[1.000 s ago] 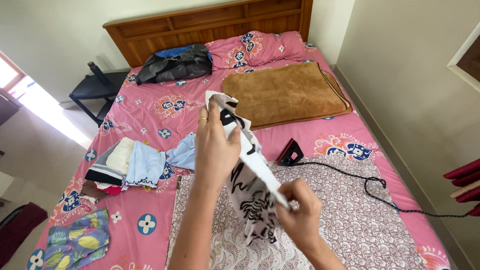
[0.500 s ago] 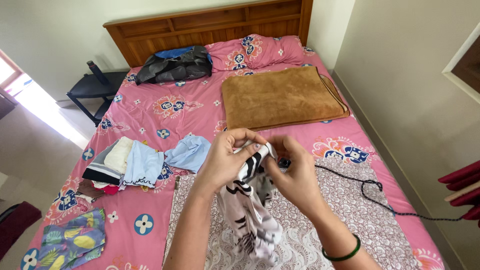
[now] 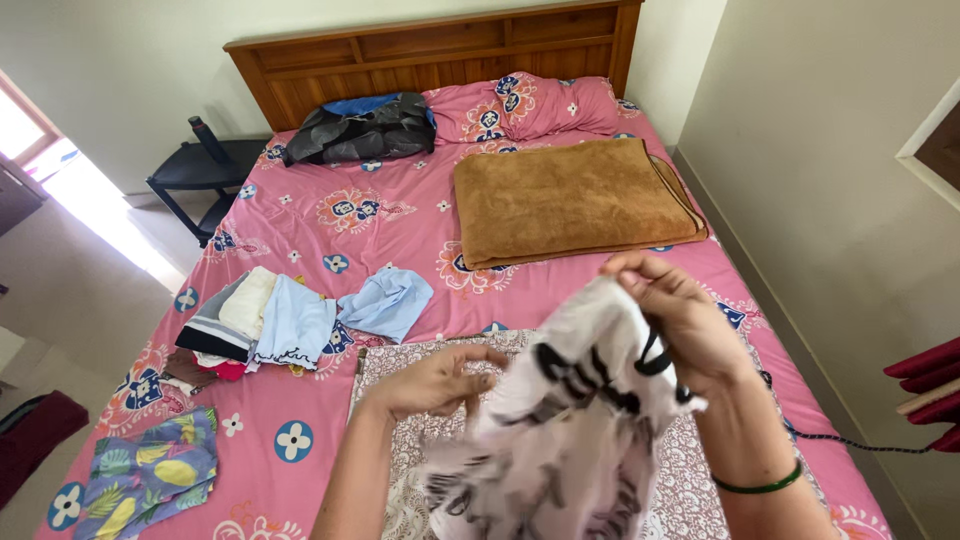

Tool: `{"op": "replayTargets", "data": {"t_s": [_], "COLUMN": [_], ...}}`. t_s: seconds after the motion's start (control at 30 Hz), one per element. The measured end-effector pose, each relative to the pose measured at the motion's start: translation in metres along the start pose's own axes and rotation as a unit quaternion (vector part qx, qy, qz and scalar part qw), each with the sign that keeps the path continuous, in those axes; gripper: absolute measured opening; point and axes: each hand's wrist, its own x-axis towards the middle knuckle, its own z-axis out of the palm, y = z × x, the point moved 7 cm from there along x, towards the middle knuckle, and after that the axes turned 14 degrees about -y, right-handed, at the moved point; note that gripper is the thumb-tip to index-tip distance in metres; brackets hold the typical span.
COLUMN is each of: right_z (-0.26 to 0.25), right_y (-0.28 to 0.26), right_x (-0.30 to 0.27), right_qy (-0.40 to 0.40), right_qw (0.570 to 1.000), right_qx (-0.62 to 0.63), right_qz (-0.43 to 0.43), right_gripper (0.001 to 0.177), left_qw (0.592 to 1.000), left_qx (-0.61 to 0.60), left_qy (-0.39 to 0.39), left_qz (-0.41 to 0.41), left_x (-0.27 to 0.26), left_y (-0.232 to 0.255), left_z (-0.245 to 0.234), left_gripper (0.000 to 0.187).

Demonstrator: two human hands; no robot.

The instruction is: The person irons a white and black patterned shirt on a bed using an iron and then folds it by hand before placing it with other clothes.

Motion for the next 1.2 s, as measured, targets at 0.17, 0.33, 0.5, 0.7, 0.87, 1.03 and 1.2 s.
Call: {"op": "replayTargets", "data": {"t_s": [0.17, 0.33, 0.5, 0.7, 0.87, 1.03, 1.2], "right_z": [0.003, 0.019, 0.028, 0.015, 0.009, 0.002, -0.027], "right_y": [-0.028, -0.049, -0.069, -0.087, -0.093, -0.097, -0.108], "right_x": [-0.004, -0.005, -0.008, -0.018, -0.022, -0.028, -0.039], "right_qy": [-0.004, -0.024, -0.032, -0.011, 0.013, 0.065, 0.081], "right_qw": [1.000, 0.998, 0.997, 0.996, 0.994, 0.989, 0.980], "right_qx": [-0.012, -0.050, -0.066, -0.083, -0.091, -0.115, -0.161], "right_qz": [-0.007, -0.006, -0.009, -0.038, -0.058, -0.068, -0.087], "right_gripper": [0.019, 0.017, 0.018, 0.017, 0.016, 0.015, 0.014], "left_qw": [0.997, 0.955, 0.969, 0.978, 0.960, 0.945, 0.886], "left_qx": [0.048, 0.184, 0.238, -0.013, -0.156, -0.211, -0.318], "left_qy": [0.016, 0.228, -0.011, 0.143, 0.176, 0.197, 0.316], "left_qz": [0.058, -0.047, -0.060, 0.153, 0.151, 0.153, 0.117], "left_x": [0.012, 0.053, 0.100, 0.139, 0.134, 0.132, 0.118], "left_y": [-0.035, -0.054, -0.139, -0.189, -0.154, -0.140, -0.216], "left_z": [0.012, 0.007, 0.049, 0.076, 0.083, 0.097, 0.051], "left_gripper": [0.060, 0.089, 0.144, 0.076, 0.058, 0.056, 0.029]}}
